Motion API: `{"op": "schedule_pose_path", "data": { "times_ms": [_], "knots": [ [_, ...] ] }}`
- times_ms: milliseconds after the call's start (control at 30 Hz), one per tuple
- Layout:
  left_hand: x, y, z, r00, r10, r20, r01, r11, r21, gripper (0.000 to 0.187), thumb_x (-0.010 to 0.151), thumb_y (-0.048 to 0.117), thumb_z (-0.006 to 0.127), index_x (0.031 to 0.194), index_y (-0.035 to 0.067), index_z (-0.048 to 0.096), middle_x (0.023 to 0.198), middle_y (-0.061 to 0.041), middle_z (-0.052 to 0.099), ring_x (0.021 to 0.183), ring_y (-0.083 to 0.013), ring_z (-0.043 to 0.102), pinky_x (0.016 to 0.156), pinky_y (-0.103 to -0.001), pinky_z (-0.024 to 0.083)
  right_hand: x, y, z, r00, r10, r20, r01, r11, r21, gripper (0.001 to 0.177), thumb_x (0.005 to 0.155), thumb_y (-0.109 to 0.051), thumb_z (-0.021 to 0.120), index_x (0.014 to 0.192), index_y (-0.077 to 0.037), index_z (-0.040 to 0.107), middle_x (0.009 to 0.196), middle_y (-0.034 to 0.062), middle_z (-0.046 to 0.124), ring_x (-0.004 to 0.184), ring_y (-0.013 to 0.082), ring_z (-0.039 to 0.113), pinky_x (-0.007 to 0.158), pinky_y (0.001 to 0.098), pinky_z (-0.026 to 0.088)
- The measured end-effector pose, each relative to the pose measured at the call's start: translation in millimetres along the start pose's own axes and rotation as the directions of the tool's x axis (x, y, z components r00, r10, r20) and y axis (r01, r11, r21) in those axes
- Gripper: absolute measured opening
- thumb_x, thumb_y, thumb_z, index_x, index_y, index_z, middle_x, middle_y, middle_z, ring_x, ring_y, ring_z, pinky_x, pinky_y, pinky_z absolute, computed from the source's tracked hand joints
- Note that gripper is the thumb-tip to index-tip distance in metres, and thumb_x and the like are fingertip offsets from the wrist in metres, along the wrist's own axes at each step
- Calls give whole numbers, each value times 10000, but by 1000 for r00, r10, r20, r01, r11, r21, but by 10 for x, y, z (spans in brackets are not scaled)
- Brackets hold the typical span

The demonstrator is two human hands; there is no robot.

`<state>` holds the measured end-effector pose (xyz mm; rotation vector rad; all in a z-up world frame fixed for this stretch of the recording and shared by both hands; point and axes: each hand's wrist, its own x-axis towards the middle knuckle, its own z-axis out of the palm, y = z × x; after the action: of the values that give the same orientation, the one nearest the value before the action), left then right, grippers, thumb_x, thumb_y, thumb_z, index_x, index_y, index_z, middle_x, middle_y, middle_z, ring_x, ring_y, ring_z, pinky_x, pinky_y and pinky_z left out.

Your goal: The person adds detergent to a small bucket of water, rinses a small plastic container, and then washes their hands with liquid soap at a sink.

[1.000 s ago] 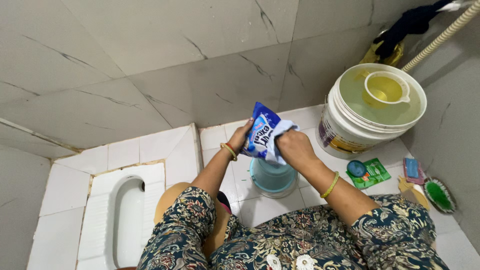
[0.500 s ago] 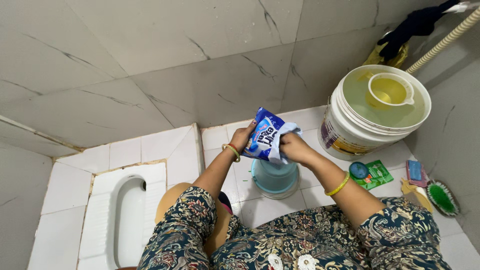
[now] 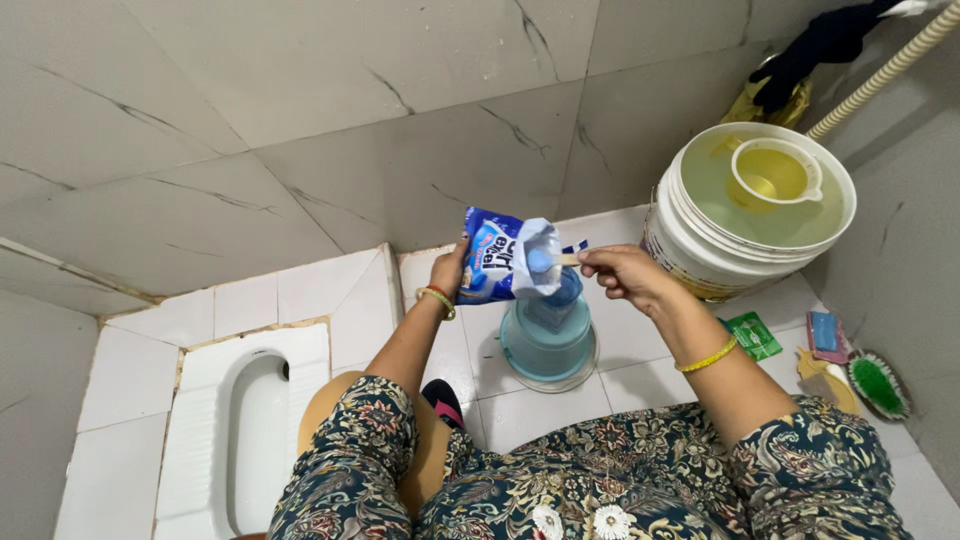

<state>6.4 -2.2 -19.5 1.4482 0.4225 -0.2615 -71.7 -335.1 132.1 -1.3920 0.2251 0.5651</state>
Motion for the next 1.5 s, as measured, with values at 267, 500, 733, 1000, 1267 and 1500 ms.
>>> {"op": "schedule_pose_path", "data": {
  "times_ms": [267,500,733,1000,1267,1500],
  "knots": [
    [170,-69,-430,968,96,-230,-24,953,301,789,945,679,526,860,-74,749,798,-193,706,637,-217,631,654,-414,505,106,197,-271,986,-27,-165,21,999,-40,218,946,-199,677,1036,-3,704,793,-30,626,544,37,388,441,214,307],
    [146,37,-445,983,62,-171,-86,986,-141,688,956,631,614,1108,-26,748,1015,-139,772,868,-212,723,817,-359,589,118,607,29,759,-623,-187,275,568,-776,197,963,-223,660,1036,-104,797,785,4,739,645,93,646,601,266,487],
    [1,174,-177,938,274,212,-100,800,-591,584,992,519,584,1364,72,636,1247,-68,743,1130,-191,685,1008,-342,536,-110,674,320,650,-616,445,196,-430,-881,156,835,-139,662,951,-131,766,816,40,691,750,226,692,651,382,557],
    [-392,540,59,813,351,466,24,778,-628,570,997,538,570,1335,86,649,1220,-67,741,1088,-186,697,986,-347,547,-268,343,375,661,-745,87,212,74,-975,182,854,-257,721,916,-119,823,854,61,770,694,271,710,631,395,563],
    [-152,614,207,838,381,390,-13,729,-684,558,1002,556,556,1306,99,661,1193,-66,739,1047,-182,709,963,-352,558,-117,157,-36,785,-527,-324,433,842,-320,215,943,-185,690,1091,-52,771,859,39,750,679,88,654,591,244,505],
    [-129,528,300,967,140,214,0,837,-547,615,985,613,525,1267,86,671,1125,-92,749,971,-222,726,897,-398,585,-399,-167,-4,752,-525,-397,549,833,-62,218,979,-192,706,1086,-4,734,834,35,708,665,79,612,592,217,479]
  ]
}}
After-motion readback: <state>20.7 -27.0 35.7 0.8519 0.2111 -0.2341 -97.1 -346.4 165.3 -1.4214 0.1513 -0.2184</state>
